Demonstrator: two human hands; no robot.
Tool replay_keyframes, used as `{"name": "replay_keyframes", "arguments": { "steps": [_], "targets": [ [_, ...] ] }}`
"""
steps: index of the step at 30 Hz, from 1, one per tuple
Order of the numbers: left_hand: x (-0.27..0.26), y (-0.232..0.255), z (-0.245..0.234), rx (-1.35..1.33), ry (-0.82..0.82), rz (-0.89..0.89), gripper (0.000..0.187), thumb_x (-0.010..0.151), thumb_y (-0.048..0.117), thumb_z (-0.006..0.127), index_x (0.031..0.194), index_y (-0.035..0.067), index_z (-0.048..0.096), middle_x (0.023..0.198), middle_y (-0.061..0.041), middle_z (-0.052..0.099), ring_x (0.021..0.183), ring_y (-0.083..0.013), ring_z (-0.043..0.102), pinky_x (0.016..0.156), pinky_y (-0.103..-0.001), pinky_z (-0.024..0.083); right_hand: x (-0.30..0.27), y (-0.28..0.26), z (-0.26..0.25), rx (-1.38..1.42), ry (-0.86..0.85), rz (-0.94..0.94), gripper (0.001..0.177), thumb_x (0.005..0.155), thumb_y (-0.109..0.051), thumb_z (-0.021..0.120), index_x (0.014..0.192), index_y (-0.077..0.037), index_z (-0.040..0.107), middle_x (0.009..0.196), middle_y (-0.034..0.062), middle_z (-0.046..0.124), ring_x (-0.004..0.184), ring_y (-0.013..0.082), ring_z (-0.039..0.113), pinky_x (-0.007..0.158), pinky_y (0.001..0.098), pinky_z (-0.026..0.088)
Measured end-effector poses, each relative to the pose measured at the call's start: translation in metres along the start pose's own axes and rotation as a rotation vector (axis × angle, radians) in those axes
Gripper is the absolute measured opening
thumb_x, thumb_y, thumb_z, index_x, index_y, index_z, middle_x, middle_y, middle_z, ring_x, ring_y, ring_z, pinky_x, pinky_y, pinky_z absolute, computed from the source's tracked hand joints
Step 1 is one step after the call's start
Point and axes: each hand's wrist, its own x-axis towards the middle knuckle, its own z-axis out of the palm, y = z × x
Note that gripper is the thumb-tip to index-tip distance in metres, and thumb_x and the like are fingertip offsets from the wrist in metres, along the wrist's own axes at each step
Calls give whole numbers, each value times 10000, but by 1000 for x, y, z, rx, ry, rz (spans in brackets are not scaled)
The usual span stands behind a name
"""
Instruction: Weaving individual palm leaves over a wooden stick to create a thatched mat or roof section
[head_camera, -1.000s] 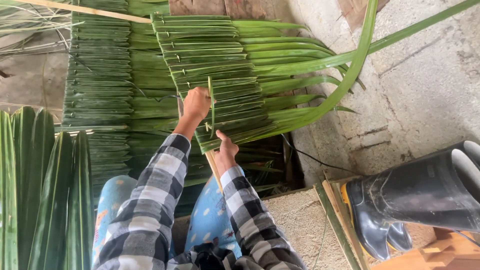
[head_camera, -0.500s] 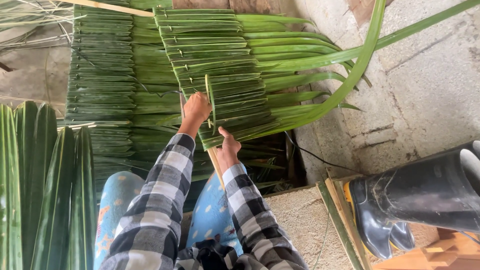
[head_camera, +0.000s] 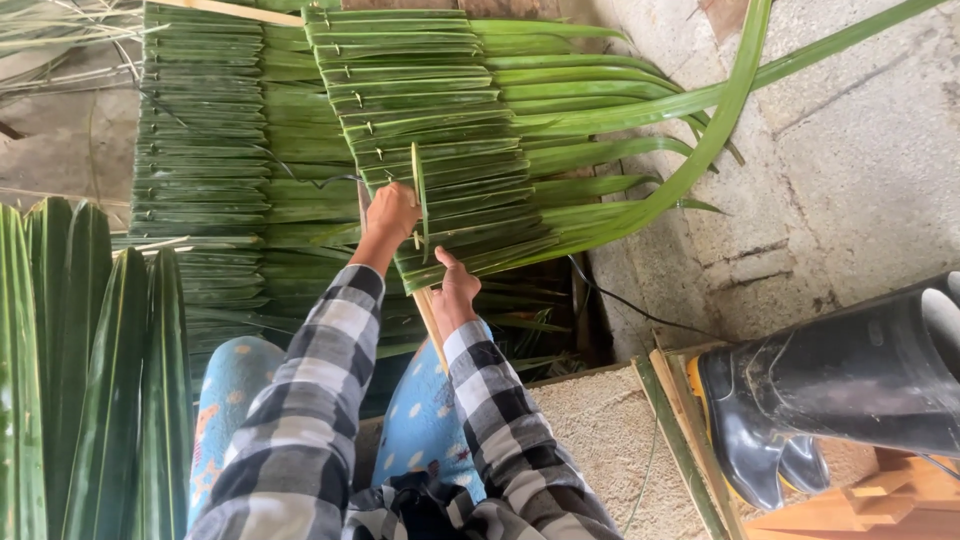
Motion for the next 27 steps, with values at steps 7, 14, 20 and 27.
{"name": "replay_keyframes", "arguments": {
  "steps": [7,14,20,27],
  "targets": [
    [-126,42,-63,-572,535,500,338,929,-160,520,1129,46,699,911,-141,672,857,-326,717,817,-446,599,-35,-18,7,-109,-23,37,1111,607,-250,989,1459,99,368,1515,349,372,1368,527,419,1122,599,375],
    [-186,74,-36,-854,390,477,321,1070,44,443,1349,59,601,1134,-202,723,1096,-358,702,945,-485,572,-77,-41,9,-204,-35,-13,812,812,-159,790,1436,189,405,1519,387,367,1393,520,411,1135,544,385],
    [-172,65,-17,-892,283,280,273,1099,280,487,1074,127,711,906,-105,770,898,-250,758,896,-410,589,-64,-31,8,-117,100,-28,684,773,-83,833,1310,201,518,1249,399,594,1113,496,655,854,515,568],
    [-173,72,1,-903,284,162,228,1099,266,499,1039,180,702,593,4,611,559,-120,551,639,-295,550,-65,-26,1,-119,104,-47,636,784,-143,770,1271,202,547,1189,380,624,1013,419,693,788,472,569]
  ]
}}
